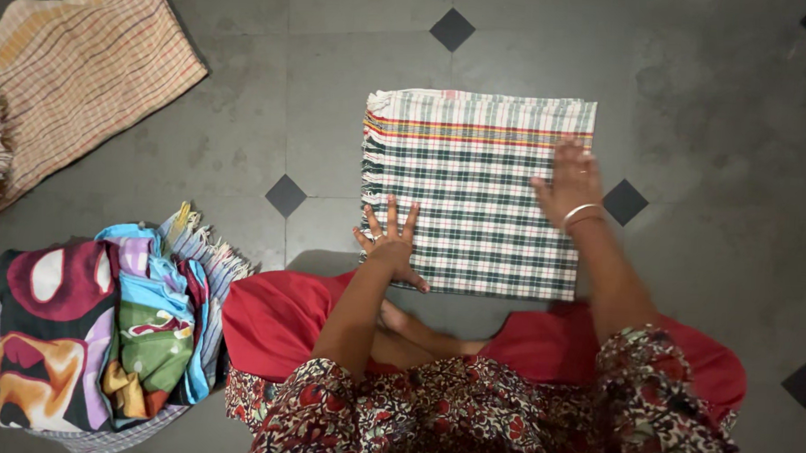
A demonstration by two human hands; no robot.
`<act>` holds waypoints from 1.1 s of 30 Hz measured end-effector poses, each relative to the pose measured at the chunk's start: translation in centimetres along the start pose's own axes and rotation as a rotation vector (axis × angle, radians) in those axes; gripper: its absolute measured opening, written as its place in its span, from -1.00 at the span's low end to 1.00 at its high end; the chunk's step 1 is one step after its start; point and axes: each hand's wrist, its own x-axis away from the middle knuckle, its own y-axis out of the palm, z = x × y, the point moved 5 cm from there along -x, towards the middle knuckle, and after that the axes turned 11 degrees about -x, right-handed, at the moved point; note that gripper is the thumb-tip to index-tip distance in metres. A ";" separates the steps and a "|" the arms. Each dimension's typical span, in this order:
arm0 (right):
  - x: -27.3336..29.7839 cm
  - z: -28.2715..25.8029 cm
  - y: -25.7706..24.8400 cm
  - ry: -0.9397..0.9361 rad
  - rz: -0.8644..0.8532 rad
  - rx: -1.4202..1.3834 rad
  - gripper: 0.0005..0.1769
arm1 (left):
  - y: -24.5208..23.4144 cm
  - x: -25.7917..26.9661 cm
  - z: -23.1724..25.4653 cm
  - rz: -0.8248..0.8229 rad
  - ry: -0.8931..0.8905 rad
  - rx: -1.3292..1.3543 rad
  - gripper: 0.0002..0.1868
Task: The person folds a large checkered towel by hand on the floor, smoothing and aligning edges before folding it into a compact rectangle. The person repeatedly adjusts the towel to ensure neatness and then stacks the folded towel.
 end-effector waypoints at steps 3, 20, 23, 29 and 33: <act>1.0 -0.5 0.0 -0.101 -0.003 0.155 0.07 | -0.1 -0.1 -0.1 -0.016 0.003 -0.005 0.86; 1.8 -1.4 2.5 -0.187 -0.376 0.285 0.09 | -0.6 0.0 0.1 -0.034 -0.005 -0.006 0.85; -3.2 2.4 0.8 -0.113 -0.053 0.190 0.05 | 0.0 -0.2 0.1 -0.033 -0.004 0.011 0.85; -4.6 4.2 1.8 -0.155 -0.031 0.268 0.13 | 0.1 -0.3 0.0 -0.018 0.000 0.024 0.84; 0.8 2.2 3.2 -0.455 -0.311 0.489 0.15 | 0.0 -0.4 -0.1 -0.018 -0.001 0.029 0.85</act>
